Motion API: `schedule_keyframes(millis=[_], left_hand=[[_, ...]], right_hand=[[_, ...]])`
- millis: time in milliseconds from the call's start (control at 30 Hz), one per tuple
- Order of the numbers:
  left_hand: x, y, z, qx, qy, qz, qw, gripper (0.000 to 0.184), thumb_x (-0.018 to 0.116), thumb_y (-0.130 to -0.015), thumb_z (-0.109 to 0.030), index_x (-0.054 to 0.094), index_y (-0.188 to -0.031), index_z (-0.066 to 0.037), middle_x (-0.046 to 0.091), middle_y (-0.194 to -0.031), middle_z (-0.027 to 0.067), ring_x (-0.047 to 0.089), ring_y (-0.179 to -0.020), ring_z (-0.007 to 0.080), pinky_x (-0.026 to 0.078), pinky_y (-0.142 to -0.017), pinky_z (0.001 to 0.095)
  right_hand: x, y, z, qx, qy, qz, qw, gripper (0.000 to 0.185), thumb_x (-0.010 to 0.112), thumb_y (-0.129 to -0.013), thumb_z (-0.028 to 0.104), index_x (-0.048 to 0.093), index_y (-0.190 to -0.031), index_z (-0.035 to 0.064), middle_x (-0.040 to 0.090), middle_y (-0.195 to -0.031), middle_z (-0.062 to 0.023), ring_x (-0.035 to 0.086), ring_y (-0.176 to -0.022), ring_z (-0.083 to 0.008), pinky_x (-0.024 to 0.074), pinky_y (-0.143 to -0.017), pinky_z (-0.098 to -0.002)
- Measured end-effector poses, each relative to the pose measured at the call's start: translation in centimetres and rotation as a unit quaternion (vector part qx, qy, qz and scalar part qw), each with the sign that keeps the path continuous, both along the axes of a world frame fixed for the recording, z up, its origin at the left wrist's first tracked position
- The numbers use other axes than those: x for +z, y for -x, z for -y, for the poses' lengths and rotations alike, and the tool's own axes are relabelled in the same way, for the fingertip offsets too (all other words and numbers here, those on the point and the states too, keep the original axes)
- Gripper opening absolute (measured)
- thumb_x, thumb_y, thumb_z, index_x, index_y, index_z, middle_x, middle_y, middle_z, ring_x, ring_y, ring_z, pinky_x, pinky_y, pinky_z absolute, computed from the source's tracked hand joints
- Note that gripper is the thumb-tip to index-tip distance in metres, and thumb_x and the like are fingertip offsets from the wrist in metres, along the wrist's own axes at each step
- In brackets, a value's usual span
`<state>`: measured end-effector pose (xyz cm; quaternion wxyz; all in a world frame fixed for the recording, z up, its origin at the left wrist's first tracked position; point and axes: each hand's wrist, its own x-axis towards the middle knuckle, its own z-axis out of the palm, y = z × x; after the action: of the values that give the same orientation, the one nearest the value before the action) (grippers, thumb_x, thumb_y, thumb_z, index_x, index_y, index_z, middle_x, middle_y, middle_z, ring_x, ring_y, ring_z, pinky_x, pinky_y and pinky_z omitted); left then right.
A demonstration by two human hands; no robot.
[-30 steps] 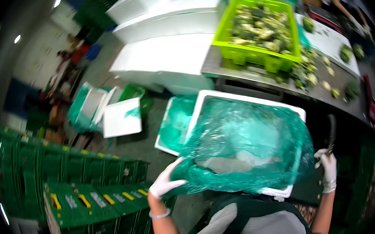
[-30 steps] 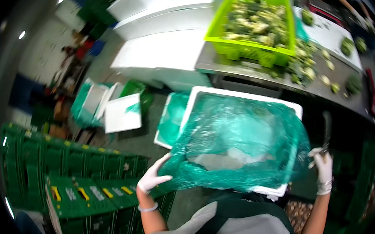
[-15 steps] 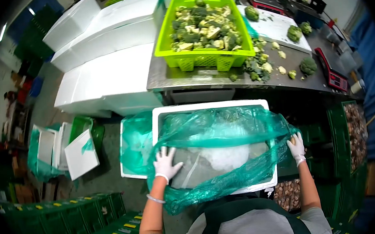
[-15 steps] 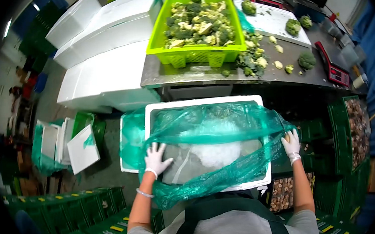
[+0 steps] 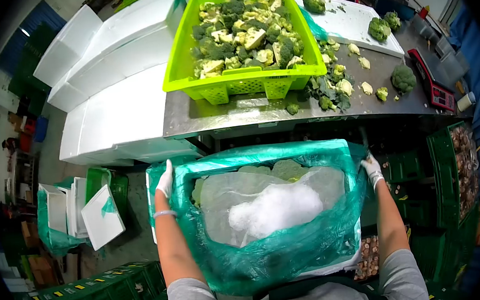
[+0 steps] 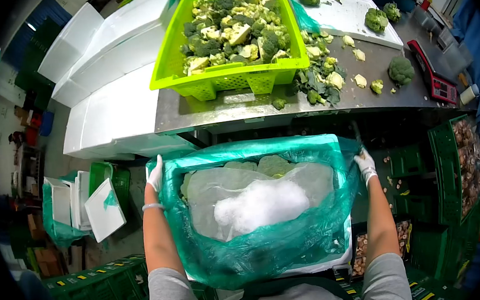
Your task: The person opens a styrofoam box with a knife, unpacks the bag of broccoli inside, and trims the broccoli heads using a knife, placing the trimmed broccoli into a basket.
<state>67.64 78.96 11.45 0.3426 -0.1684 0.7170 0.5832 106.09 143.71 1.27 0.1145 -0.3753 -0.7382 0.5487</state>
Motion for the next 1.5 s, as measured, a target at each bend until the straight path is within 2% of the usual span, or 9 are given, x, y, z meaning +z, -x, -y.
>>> schedule_keyframes(millis=[300,467,633,767,1033,1100,1200,1333,1500], left_hand=[[-1.1,-20.7,9.3,0.068,-0.171,0.196,0.963,0.038,0.049,-0.091,-0.034,0.055,-0.114,-0.004,0.062,-0.094,0.0044,0.058,-0.087,0.0148,0.049,-0.076,0.0293],[1.2,-29.3,13.2,0.168,0.049,-0.048,0.983,0.060,0.058,-0.086,-0.035,0.038,-0.131,-0.001,0.048,-0.126,0.0105,0.045,-0.115,0.0196,0.039,-0.094,0.0322],[8.4,-30.8,4.1,-0.220,0.296,-0.389,0.844,0.079,0.074,-0.069,-0.026,0.034,-0.136,-0.013,0.020,-0.142,0.0212,0.026,-0.129,0.0340,0.034,-0.099,0.0427],[6.9,-33.2,7.7,-0.194,0.404,-0.366,0.815,0.040,0.070,-0.064,-0.011,0.056,-0.102,-0.009,0.053,-0.108,0.0132,0.052,-0.099,0.0312,0.045,-0.081,0.0400],[-2.6,-43.9,13.4,-0.277,0.526,-0.341,0.729,0.011,0.061,-0.066,-0.010,0.058,-0.076,-0.009,0.052,-0.079,0.0105,0.053,-0.079,0.0293,0.045,-0.067,0.0407],[-4.6,-44.0,11.9,-0.250,0.453,-0.274,0.811,0.011,0.059,-0.075,-0.012,0.060,-0.083,-0.005,0.058,-0.088,0.0104,0.056,-0.091,0.0251,0.047,-0.074,0.0381],[-8.8,-42.9,16.6,0.148,-0.062,0.096,0.982,0.031,0.059,-0.082,-0.017,0.055,-0.111,-0.008,0.060,-0.104,0.0060,0.060,-0.093,0.0191,0.050,-0.067,0.0309],[-14.7,-42.2,30.4,0.340,0.271,-0.204,0.877,0.022,0.057,-0.082,-0.007,0.056,-0.103,0.000,0.062,-0.093,0.0117,0.057,-0.080,0.0202,0.050,-0.073,0.0327],[10.6,-34.6,8.1,0.077,0.306,-0.434,0.844,0.015,0.061,-0.079,-0.007,0.064,-0.092,-0.001,0.062,-0.092,0.0113,0.058,-0.087,0.0221,0.045,-0.081,0.0324]], right_hand=[[4.6,-14.0,11.8,-0.199,0.419,0.030,0.885,0.027,0.058,-0.085,0.028,0.054,-0.108,0.0139,0.061,-0.087,-0.0018,0.060,-0.071,-0.0143,0.0519,-0.063,-0.0320],[6.4,-19.7,6.2,-0.301,0.160,-0.066,0.938,0.018,0.057,-0.083,0.021,0.056,-0.098,0.0111,0.054,-0.065,0.0012,0.042,-0.039,-0.0120,0.0372,-0.038,-0.0268],[16.1,-10.4,14.9,0.111,-0.033,-0.064,0.991,0.057,0.052,-0.079,-0.002,0.036,-0.133,0.0042,0.040,-0.134,-0.0085,0.043,-0.117,-0.0152,0.0419,-0.086,-0.0234],[17.5,-11.2,21.8,0.236,-0.319,0.027,0.918,0.027,0.060,-0.068,-0.001,0.060,-0.095,0.0044,0.058,-0.087,-0.0105,0.056,-0.070,-0.0227,0.0450,-0.064,-0.0314],[12.8,-29.3,27.9,0.031,-0.108,0.135,0.984,0.014,0.065,-0.069,0.004,0.057,-0.081,0.0031,0.055,-0.069,-0.0035,0.051,-0.063,-0.0118,0.0431,-0.059,-0.0283],[9.0,-33.3,28.0,-0.019,0.098,0.191,0.976,0.013,0.068,-0.072,0.005,0.059,-0.081,0.0052,0.057,-0.071,0.0001,0.053,-0.069,-0.0084,0.0439,-0.063,-0.0240],[8.9,-34.7,24.5,-0.089,0.243,0.062,0.964,0.012,0.065,-0.074,0.001,0.057,-0.081,0.0058,0.059,-0.073,-0.0022,0.058,-0.065,-0.0154,0.0483,-0.061,-0.0302],[13.4,-37.5,14.4,-0.307,0.096,0.035,0.946,0.012,0.057,-0.082,0.014,0.047,-0.075,0.0110,0.048,-0.059,0.0003,0.044,-0.040,-0.0083,0.0371,-0.038,-0.0183],[21.5,-20.0,18.0,-0.016,0.035,0.076,0.996,0.021,0.063,-0.079,0.010,0.058,-0.097,-0.0010,0.061,-0.086,-0.0027,0.055,-0.067,-0.0055,0.0439,-0.052,-0.0186]])
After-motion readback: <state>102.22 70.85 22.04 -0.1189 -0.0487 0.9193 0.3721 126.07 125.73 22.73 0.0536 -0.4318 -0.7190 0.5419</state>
